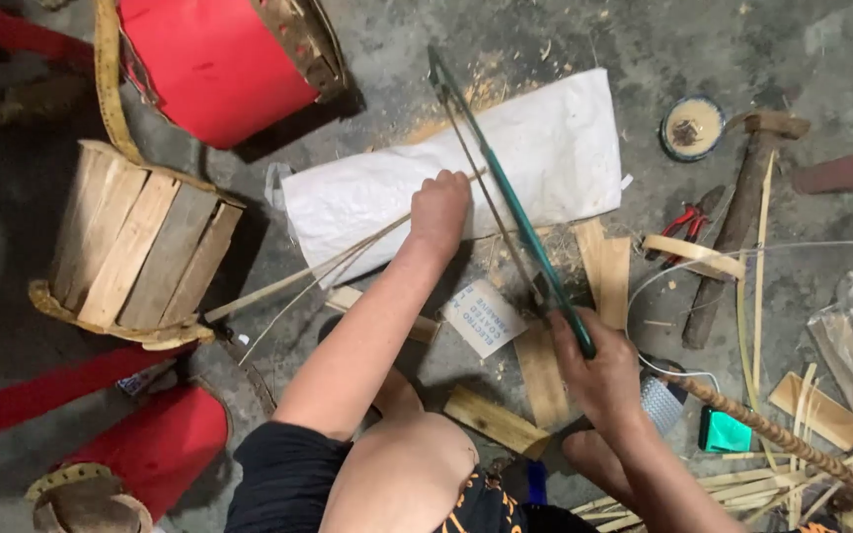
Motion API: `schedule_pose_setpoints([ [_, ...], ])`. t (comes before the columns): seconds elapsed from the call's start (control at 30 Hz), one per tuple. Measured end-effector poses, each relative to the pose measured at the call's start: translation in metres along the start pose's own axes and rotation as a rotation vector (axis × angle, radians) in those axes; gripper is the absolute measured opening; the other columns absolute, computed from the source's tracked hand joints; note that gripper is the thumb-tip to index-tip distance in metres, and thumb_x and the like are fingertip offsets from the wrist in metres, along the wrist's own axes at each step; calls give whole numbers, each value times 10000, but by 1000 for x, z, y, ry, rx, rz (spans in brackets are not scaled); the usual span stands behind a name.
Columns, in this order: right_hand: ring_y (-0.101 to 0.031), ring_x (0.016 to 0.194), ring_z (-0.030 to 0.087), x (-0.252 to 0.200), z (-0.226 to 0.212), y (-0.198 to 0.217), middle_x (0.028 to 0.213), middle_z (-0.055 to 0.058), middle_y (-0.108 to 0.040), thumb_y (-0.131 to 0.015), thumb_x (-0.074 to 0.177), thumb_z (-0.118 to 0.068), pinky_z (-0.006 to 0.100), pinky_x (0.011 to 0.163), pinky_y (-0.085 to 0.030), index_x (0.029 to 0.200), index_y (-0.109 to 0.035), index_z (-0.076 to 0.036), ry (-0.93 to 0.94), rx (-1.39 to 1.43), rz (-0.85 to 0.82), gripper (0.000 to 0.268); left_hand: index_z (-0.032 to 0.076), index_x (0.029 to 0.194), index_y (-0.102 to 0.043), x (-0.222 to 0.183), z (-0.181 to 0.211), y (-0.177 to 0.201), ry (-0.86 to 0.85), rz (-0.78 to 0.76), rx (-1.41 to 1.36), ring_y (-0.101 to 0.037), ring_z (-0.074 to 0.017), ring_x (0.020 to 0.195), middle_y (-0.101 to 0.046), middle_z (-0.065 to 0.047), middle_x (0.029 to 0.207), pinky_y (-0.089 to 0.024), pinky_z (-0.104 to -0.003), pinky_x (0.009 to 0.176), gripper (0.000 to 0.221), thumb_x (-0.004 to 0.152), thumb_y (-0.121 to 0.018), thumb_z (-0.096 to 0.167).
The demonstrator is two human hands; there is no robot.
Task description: A person uses a hand saw to cut a thin strip of wood or bamboo while working on the floor.
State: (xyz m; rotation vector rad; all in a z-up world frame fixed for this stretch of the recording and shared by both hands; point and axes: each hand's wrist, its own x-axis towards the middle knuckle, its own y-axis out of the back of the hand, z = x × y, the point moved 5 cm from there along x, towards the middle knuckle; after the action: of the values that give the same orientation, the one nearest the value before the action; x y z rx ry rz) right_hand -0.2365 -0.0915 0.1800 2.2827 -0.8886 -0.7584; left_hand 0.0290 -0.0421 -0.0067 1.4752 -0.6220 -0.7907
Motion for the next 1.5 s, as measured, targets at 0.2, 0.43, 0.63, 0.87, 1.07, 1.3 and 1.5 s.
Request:
schedule_pose_setpoints([
  [0.2,-674,570,377,15,-40,13,568,120,-639,-722,962,-373,454,529,-507,965,-769,-224,81,-159,-52,157,29,942,-653,1,-4,12,-21,-121,-17,-708,-253,717,-624,-88,781,-645,-452,647,452,577,-897,-82],
  [0.43,-637,564,445,6,-6,-9,583,176,-628,-635,1024,-355,541,563,-472,1000,-751,-159,-36,-146,-83,229,13,953,-658,-4,3,-7,-7,-85,-71,-715,-283,758,-625,-93,800,-641,-478,668,373,654,-858,-82],
  [0.63,-678,596,345,25,-34,-12,584,126,-621,-715,1002,-338,434,526,-496,910,-767,-232,101,-20,41,150,20,953,-651,3,-1,6,15,-100,-87,-712,-275,744,-617,-90,794,-643,-476,653,341,686,-835,-84],
  [0.87,-646,545,364,21,-32,-4,569,143,-612,-685,1035,-331,453,509,-491,966,-782,-183,39,33,11,190,17,937,-646,-1,1,-4,-5,1,-19,-697,-268,715,-593,-81,767,-633,-459,604,291,716,-811,-76],
  [1.07,-691,614,398,18,-29,2,628,175,-663,-727,982,-377,489,546,-502,978,-782,-210,-22,-43,1,176,20,925,-642,-11,1,22,6,46,-55,-699,-265,705,-584,-69,767,-632,-451,582,256,734,-789,-67],
  [1.3,-655,566,252,-10,39,-16,586,152,-649,-693,1001,-311,410,495,-477,989,-828,-181,-100,159,36,189,127,977,-576,-48,-25,64,31,310,-178,-674,-263,734,-530,-61,821,-617,-349,585,239,960,-697,332],
  [1.5,-689,643,169,-13,49,-15,656,-11,-690,-580,1033,-287,338,671,-533,998,-770,-84,-20,133,-28,280,81,1121,-547,-59,-41,29,100,173,-430,-556,-327,619,-589,-141,834,-417,-424,391,297,1082,-510,374],
])
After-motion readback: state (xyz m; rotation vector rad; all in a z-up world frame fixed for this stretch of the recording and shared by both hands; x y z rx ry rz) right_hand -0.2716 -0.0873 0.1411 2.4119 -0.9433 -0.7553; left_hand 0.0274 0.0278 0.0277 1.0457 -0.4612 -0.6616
